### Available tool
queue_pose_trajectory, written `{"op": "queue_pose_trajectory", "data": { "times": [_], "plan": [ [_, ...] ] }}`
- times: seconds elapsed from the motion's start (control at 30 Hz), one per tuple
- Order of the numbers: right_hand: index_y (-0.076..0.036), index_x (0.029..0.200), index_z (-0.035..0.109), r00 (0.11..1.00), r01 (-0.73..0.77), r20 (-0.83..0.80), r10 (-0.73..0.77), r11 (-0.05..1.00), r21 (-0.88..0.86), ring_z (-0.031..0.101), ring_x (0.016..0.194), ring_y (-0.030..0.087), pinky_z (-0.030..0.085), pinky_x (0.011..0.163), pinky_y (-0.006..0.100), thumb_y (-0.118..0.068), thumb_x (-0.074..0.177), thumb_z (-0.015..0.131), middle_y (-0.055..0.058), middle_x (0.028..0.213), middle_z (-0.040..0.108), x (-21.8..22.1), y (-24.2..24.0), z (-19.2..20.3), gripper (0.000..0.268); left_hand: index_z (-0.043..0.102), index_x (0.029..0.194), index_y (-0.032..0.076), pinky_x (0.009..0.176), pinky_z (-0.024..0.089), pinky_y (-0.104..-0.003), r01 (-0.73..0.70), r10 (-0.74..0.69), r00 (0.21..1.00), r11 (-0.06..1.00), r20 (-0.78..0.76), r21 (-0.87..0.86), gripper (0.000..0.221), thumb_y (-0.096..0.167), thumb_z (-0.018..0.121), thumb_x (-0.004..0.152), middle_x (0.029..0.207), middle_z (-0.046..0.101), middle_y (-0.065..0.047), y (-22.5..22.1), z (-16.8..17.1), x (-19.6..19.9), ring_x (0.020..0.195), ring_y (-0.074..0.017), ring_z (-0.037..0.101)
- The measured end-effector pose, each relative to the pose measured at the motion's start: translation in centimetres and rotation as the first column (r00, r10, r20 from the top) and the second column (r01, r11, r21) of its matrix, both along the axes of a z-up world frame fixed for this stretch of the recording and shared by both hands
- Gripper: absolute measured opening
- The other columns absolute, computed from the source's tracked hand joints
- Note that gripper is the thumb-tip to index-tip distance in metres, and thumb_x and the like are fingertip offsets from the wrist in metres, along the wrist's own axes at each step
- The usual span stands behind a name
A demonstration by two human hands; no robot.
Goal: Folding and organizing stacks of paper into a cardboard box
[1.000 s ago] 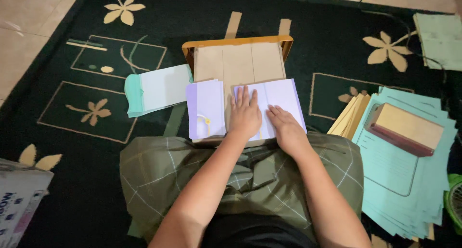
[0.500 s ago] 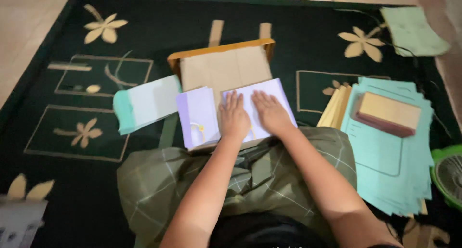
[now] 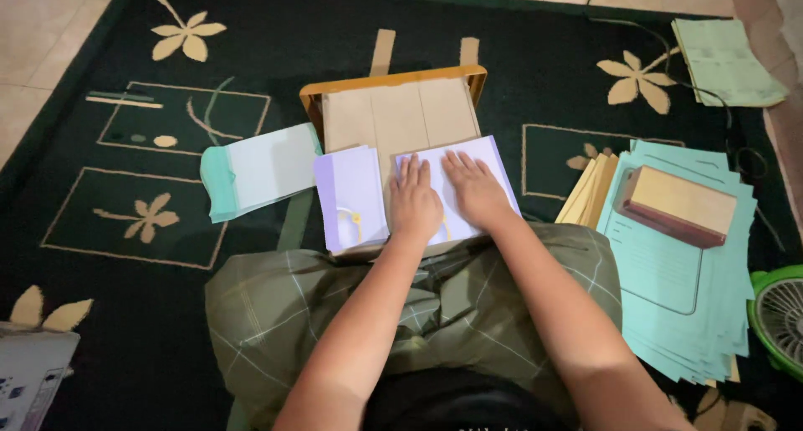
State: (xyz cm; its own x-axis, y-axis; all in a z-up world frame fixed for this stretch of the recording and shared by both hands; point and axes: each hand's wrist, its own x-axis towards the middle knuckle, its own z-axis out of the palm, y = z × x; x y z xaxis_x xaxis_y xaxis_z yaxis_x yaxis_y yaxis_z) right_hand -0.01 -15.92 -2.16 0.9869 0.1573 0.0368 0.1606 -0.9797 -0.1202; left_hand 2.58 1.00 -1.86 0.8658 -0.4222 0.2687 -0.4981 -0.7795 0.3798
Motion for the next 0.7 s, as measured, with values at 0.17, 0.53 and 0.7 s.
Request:
{"op": "queue_pose_trajectory", "data": {
  "times": [0.17,0.53,0.7],
  "plan": [
    [-0.015,0.162,0.033,1.0,0.003,-0.024,-0.003,1.0,-0.021,0.032,0.154,0.028,0.029,0.122,0.049,-0.009,0.093,0.042,0.006,0.167,0.036,-4.4,0.3,0.1,0.07,0.05,0.146,0.002,0.113,0.038,-0.06,-0.004,0.005,1.0,0.999,-0.012,0.035,0.059,0.015,0.052,0.088,0.159,0.042,-0.02,-0.2,-0.2,0.1,0.151,-0.0358,0.035],
    [-0.017,0.163,0.033,0.998,-0.054,-0.026,0.054,0.999,-0.004,0.028,0.156,0.028,0.026,0.125,0.047,-0.016,0.1,0.037,0.007,0.168,0.034,3.3,-0.7,-0.9,0.063,0.05,0.147,0.003,0.112,0.037,-0.06,-0.009,0.01,1.0,0.999,-0.03,0.035,0.059,0.015,0.05,0.089,0.16,0.041,-0.02,-0.3,-1.1,0.5,0.152,-0.0357,0.034],
    [-0.014,0.162,0.033,0.991,0.131,0.028,-0.129,0.987,-0.092,0.03,0.155,0.031,0.023,0.125,0.045,-0.036,0.108,0.028,0.016,0.164,0.037,-3.1,2.3,2.6,0.059,0.05,0.146,0.005,0.112,0.038,-0.06,-0.015,0.016,1.0,0.999,-0.014,0.028,0.058,0.015,0.051,0.089,0.159,0.042,-0.019,-0.3,-1.0,0.1,0.152,-0.034,0.034]
  ]
}}
